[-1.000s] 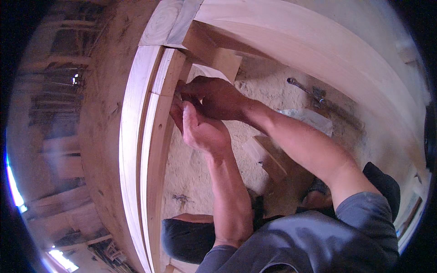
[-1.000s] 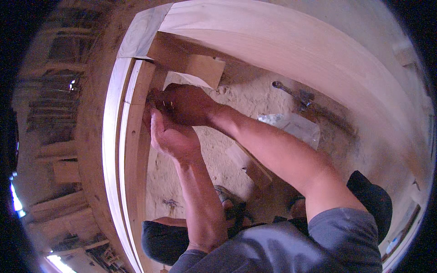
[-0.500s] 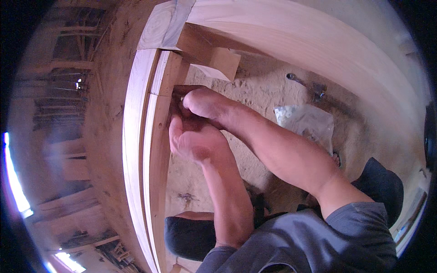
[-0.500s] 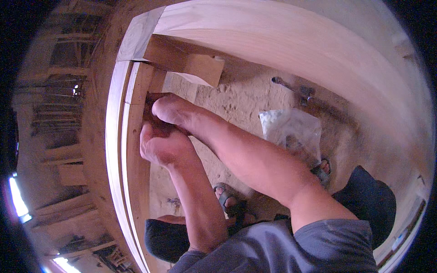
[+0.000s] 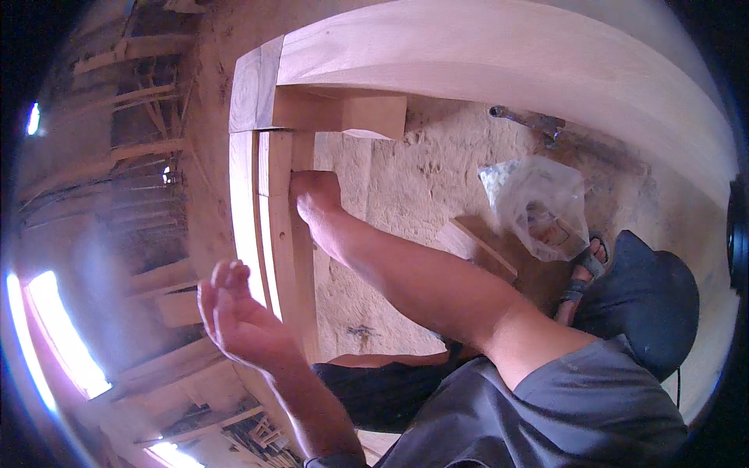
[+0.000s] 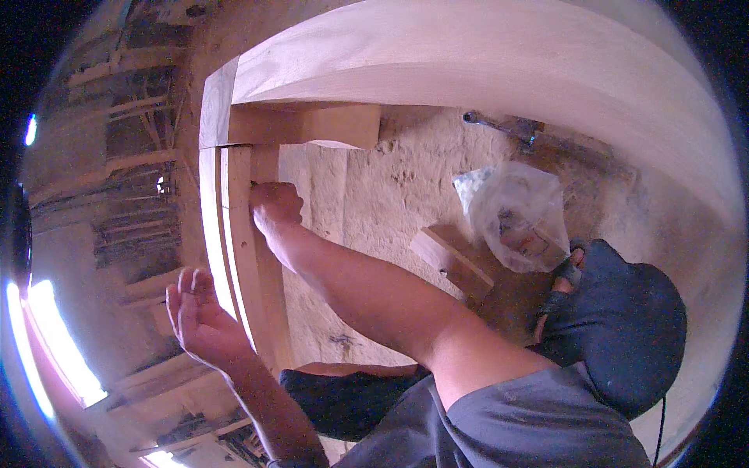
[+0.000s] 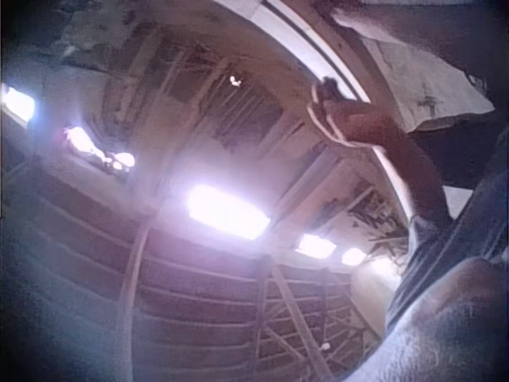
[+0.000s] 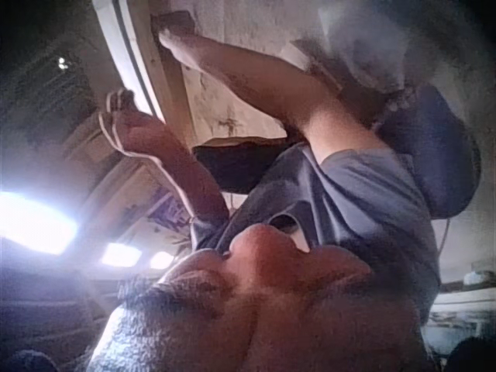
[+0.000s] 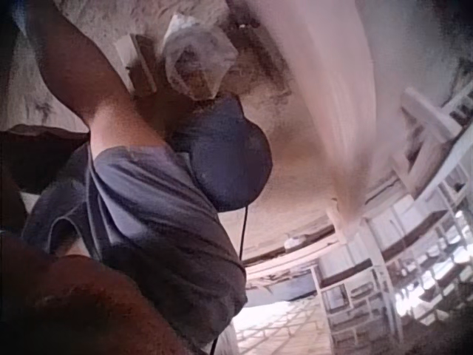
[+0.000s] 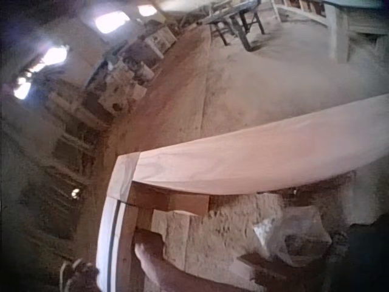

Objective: The person inserts a metal component into a pre-drilled hole in a large wooden furniture assembly, tightens it with a wrench, and secures the joint using an axe as a hammer.

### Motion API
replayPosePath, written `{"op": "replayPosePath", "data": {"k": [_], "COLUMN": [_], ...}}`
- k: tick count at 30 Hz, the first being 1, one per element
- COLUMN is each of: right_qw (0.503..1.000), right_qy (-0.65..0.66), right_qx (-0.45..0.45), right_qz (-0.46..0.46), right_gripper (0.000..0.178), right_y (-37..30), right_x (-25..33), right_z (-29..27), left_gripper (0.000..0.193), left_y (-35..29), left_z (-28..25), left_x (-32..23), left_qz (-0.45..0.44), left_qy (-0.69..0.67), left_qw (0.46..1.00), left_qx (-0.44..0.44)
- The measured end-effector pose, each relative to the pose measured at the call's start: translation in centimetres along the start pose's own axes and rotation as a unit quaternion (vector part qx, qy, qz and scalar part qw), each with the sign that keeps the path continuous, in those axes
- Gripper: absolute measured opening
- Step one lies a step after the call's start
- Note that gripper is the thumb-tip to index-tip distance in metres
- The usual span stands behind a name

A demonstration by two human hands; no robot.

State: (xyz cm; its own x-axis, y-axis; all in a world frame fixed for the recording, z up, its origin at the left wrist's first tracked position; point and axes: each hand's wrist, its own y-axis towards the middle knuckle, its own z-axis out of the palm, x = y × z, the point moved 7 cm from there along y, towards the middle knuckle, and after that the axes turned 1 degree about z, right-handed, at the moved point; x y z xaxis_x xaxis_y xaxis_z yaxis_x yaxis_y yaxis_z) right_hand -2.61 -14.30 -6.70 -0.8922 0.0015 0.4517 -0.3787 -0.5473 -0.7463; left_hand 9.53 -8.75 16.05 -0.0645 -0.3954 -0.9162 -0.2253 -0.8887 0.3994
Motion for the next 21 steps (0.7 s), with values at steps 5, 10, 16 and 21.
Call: {"op": "replayPosePath", "data": {"k": [5, 10, 16, 21], "right_qw": [0.998, 0.992, 0.986, 0.984], "right_qy": [0.057, 0.100, 0.073, 0.062], "right_qx": [0.026, 0.066, 0.136, 0.034], "right_qz": [0.011, -0.026, -0.067, -0.164], "right_gripper": [0.019, 0.018, 0.022, 0.020], "right_y": [-0.7, 0.2, -2.3, -1.2], "right_x": [0.5, 0.4, 2.5, 2.1], "right_z": [1.3, 0.6, -0.2, -0.3], "left_gripper": [0.028, 0.030, 0.028, 0.027], "left_y": [5.2, 4.9, 2.4, -3.6], "left_z": [-3.6, -3.3, 0.7, 5.1], "left_x": [3.5, 6.9, 0.9, 2.2], "left_qz": [0.003, -0.093, 0.222, 0.115], "left_qy": [0.318, 0.169, 0.410, 0.165], "left_qw": [0.948, 0.981, 0.885, 0.967], "left_qx": [-0.003, -0.016, 0.010, 0.157]}}
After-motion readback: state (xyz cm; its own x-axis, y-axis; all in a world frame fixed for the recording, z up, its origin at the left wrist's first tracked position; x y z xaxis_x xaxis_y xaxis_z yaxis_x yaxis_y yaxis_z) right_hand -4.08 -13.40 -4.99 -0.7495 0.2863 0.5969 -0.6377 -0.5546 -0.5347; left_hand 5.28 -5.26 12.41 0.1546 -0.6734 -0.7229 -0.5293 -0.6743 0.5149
